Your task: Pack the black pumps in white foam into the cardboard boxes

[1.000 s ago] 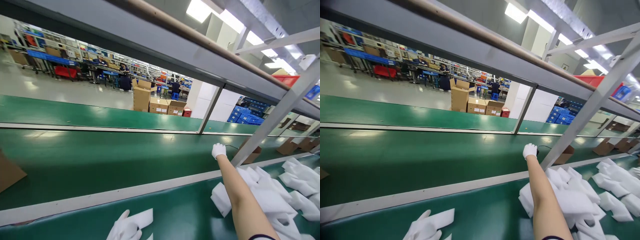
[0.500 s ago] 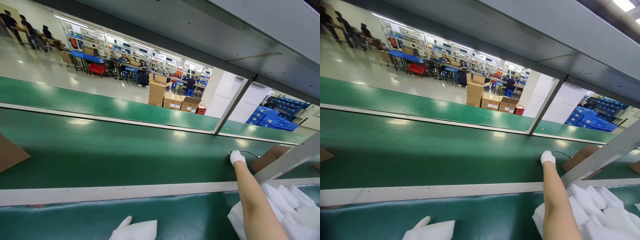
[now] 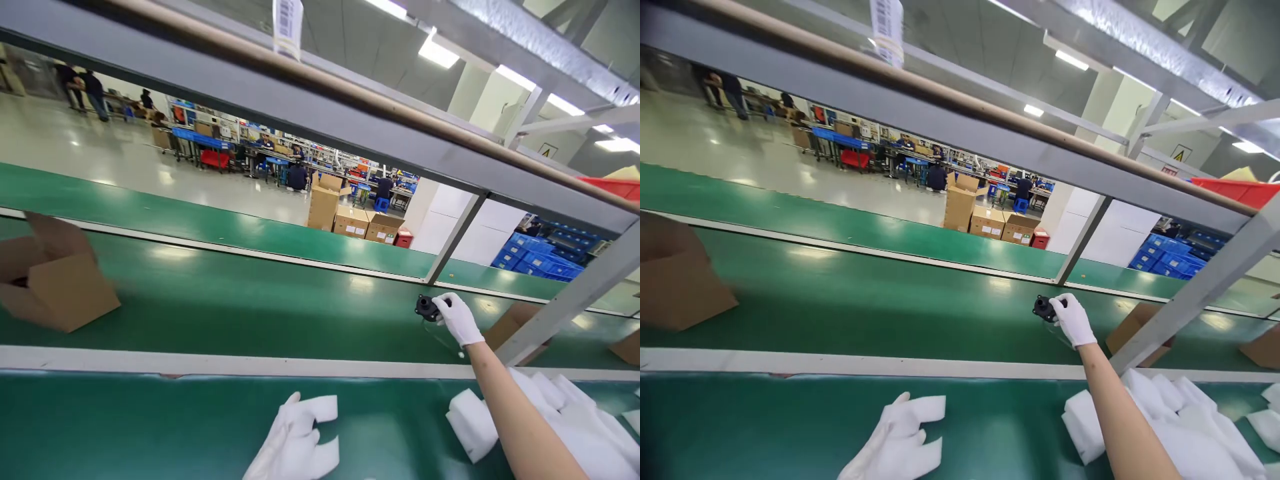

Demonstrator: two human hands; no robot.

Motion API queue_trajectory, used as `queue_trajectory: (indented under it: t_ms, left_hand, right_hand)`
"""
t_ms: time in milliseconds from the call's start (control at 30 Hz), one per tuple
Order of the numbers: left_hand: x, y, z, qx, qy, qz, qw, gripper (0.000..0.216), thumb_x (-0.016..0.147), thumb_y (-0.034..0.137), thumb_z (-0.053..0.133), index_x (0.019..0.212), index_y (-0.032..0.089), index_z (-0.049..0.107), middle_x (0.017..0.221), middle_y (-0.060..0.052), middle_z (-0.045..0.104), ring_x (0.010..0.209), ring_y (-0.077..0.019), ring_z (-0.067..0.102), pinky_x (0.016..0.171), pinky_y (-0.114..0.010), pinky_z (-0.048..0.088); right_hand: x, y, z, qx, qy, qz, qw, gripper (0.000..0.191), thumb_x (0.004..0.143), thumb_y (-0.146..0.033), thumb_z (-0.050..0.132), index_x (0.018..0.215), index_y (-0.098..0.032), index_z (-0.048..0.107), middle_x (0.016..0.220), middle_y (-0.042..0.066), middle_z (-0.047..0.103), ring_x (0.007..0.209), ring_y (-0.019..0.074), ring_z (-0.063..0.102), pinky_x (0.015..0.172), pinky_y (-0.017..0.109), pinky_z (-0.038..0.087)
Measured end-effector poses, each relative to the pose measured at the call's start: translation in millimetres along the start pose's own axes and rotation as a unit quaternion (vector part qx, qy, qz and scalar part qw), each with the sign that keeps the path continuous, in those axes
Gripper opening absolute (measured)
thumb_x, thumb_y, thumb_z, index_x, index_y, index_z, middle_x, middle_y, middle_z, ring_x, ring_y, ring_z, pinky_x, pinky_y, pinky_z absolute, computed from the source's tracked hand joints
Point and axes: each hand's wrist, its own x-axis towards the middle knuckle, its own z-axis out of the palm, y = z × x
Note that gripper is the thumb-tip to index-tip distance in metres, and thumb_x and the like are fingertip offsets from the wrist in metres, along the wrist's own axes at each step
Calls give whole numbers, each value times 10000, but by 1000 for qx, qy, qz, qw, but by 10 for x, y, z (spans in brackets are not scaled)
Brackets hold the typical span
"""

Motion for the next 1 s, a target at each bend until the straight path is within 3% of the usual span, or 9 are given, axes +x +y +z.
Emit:
queue_trajectory:
  t_ms: [67,200,367,433,567,667,733,867,1000]
  left_hand:
    - [-82,29,39,-11,-3,32,999,829,842,400,709,1543,417,268,1268,-11,713,1147,-261,670,1006,-374,539]
    - [-301,78,232,-30,-14,91,995,704,902,340,648,1521,379,314,1256,-51,703,1090,-264,679,987,-440,541]
    - [-526,3,561,-54,-35,113,991,680,932,333,605,1532,357,286,1276,-81,670,1016,-271,683,962,-456,537]
    - [-580,-46,646,-38,-53,137,988,686,915,349,638,1519,335,313,1333,-95,637,1056,-287,664,981,-456,520]
    - [-680,-54,715,70,-67,223,970,672,868,447,701,1452,285,411,1436,-103,566,1232,-305,574,1040,-414,472]
    - [-752,14,726,180,-105,249,946,667,887,507,654,1449,228,429,1478,-127,529,1295,-313,538,1097,-429,437]
    - [-782,49,734,221,-137,249,933,678,895,518,637,1455,204,420,1524,-136,484,1372,-317,478,1157,-442,386]
    - [-801,37,766,174,-131,221,951,743,901,571,596,1488,194,342,1572,-149,424,1445,-306,399,1233,-470,279]
    - [-828,19,799,64,-95,189,975,856,819,649,664,1499,238,343,1554,-124,462,1463,-300,374,1235,-453,277]
  right_hand:
    - [-413,-251,-51,61,10,-30,998,336,844,-542,556,930,-217,554,738,10,673,585,181,668,547,301,557]
    - [-1317,-591,-57,180,34,-59,981,459,735,-646,672,879,-220,578,720,5,656,504,188,633,483,329,557]
    - [-2297,-759,192,294,50,-40,954,489,687,-681,739,809,-227,604,799,37,670,503,177,591,409,319,524]
    - [-2555,-751,315,322,55,-34,945,491,692,-690,741,813,-231,615,817,48,681,581,199,621,456,320,551]
    - [-2812,-716,464,296,57,-54,952,484,669,-678,774,791,-223,661,816,70,714,763,238,678,713,337,607]
    - [-2863,-747,496,276,10,-73,958,476,666,-666,779,768,-212,675,818,81,725,788,245,690,749,341,609]
    - [-2873,-789,516,269,11,-71,960,483,682,-672,762,779,-206,680,822,83,729,789,245,695,754,347,613]
    - [-2901,-854,605,264,37,-54,962,505,687,-692,740,802,-205,679,836,86,738,785,245,703,750,354,620]
    - [-2944,-912,698,247,-18,-70,966,460,693,-650,752,811,-212,674,831,83,738,775,248,711,728,350,620]
